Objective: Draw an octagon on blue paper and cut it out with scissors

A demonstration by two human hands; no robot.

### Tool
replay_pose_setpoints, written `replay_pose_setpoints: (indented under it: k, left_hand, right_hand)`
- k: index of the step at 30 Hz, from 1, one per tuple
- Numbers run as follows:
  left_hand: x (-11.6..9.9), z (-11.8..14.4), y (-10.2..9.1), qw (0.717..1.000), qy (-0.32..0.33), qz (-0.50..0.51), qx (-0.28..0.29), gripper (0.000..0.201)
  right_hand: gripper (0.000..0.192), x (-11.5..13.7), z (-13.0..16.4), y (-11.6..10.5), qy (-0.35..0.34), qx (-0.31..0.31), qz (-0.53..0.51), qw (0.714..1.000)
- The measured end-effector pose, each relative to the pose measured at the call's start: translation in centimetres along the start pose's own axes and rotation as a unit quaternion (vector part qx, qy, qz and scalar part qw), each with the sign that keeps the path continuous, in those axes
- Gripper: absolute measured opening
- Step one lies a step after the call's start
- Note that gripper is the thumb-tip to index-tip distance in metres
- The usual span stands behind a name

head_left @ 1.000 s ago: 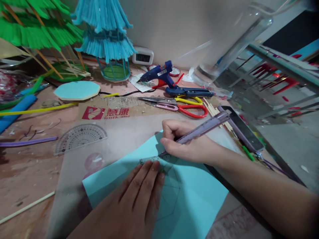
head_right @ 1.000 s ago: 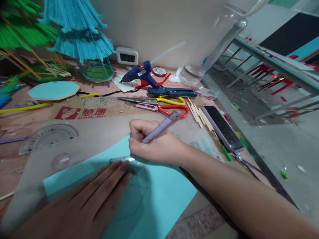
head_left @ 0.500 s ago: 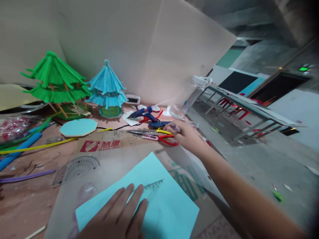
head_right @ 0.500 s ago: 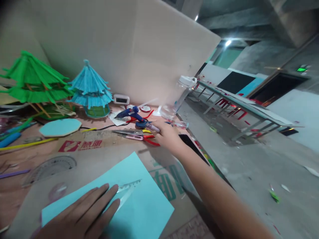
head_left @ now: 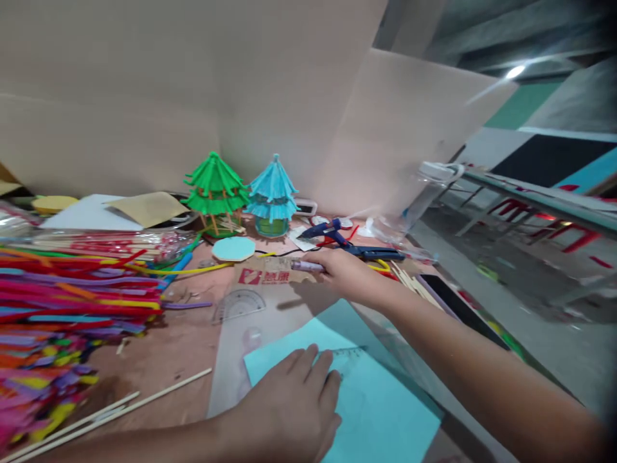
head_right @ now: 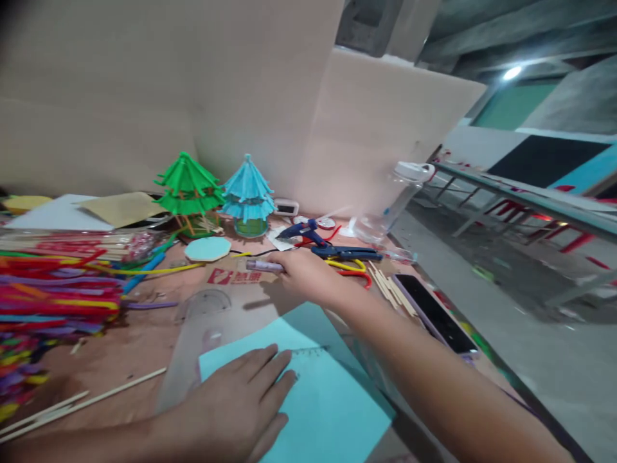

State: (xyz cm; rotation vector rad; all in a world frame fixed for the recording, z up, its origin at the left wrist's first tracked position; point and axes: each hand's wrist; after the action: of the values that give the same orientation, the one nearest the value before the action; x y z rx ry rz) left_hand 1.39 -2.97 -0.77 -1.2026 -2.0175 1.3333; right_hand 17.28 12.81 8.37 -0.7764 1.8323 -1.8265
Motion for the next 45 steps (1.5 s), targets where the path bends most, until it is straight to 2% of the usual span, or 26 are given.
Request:
replay_pose_setpoints:
  k: [5,9,12,15,18,21,22,24,26,30,32,35,38,42,45]
  left_hand:
    - [0.1,-0.1,-0.3,0.998,0.013,-0.004,0.054,0.045]
    - [0.3,-0.3,0.2,0.998,0.024,-0.018,0.060,0.044]
    - [0.3,-0.2,0.2,0.998,0.027,-0.026,0.051,0.043]
    - [-0.2,0.3,-0.4,0.998,0.040,-0.024,0.045,0.042]
    - [-0.6,0.9,-1.1,0.996,0.077,-0.010,0.045,0.034]
    - [-0.7,1.0,-1.4,0.994,0.097,0.011,0.048,0.027]
    - [-0.7,0.9,-1.4,0.994,0.098,0.015,0.049,0.025]
    - [-0.9,0.8,-1.3,0.995,0.087,0.020,0.048,0.023]
    - [-1.2,0.7,-1.2,0.997,0.053,0.016,0.044,0.030]
    - [-2.0,0.6,-1.1,0.997,-0.046,0.008,0.059,0.062]
    - [-2.3,0.4,-1.1,0.994,-0.077,0.015,0.073,0.069]
    - [-2.4,0.1,-1.2,0.987,-0.103,0.038,0.114,0.067]
    - [-2.4,0.0,-1.3,0.983,-0.100,0.042,0.150,0.059]
    - [-2.5,0.5,-1.0,0.987,-0.080,0.012,0.138,0.044]
    - [-2.7,0.7,-0.7,0.988,-0.078,0.004,0.130,0.046]
  right_hand:
    - [0.031,2.5,-2.8,0.6,-0.004,-0.016,0.042,0.999]
    - [0.026,4.7,-5.0,0.5,-0.034,-0.029,0.060,0.997]
    - [0.027,7.9,-7.8,0.6,-0.087,-0.030,0.058,0.994]
    - [0.039,11.4,-10.7,1.7,-0.135,-0.026,0.059,0.989]
    - [0.020,13.7,-12.5,3.6,-0.114,-0.028,0.070,0.991]
    - [0.034,14.2,-13.2,4.5,-0.086,-0.034,0.067,0.993]
    - [0.029,14.1,-13.1,4.4,-0.086,-0.039,0.059,0.994]
    - [0.023,13.2,-12.3,3.4,-0.091,-0.050,0.040,0.994]
    - [0.020,11.5,-10.0,1.9,-0.098,-0.057,0.012,0.994]
    - [0.016,6.5,-1.5,-0.6,-0.127,-0.064,-0.086,0.986]
    - [0.017,4.1,3.0,-0.7,-0.110,-0.024,-0.130,0.985]
    - [0.022,1.8,7.7,0.5,-0.080,0.015,-0.096,0.992]
    - [0.024,1.0,9.8,2.4,-0.107,0.023,-0.052,0.993]
    - [0.022,0.8,10.5,3.6,-0.165,0.048,0.011,0.985]
    - [0.026,0.8,10.4,3.7,-0.176,0.065,0.020,0.982]
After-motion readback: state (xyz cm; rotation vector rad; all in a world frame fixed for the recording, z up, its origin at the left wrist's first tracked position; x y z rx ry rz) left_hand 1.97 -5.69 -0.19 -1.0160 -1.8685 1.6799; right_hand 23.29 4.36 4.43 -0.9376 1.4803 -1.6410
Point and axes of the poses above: each hand's wrist, its own z-axis away from the middle knuckle, its own y-axis out of the palm, x = y × z, and after that the axes turned 12 degrees about z, right-handed
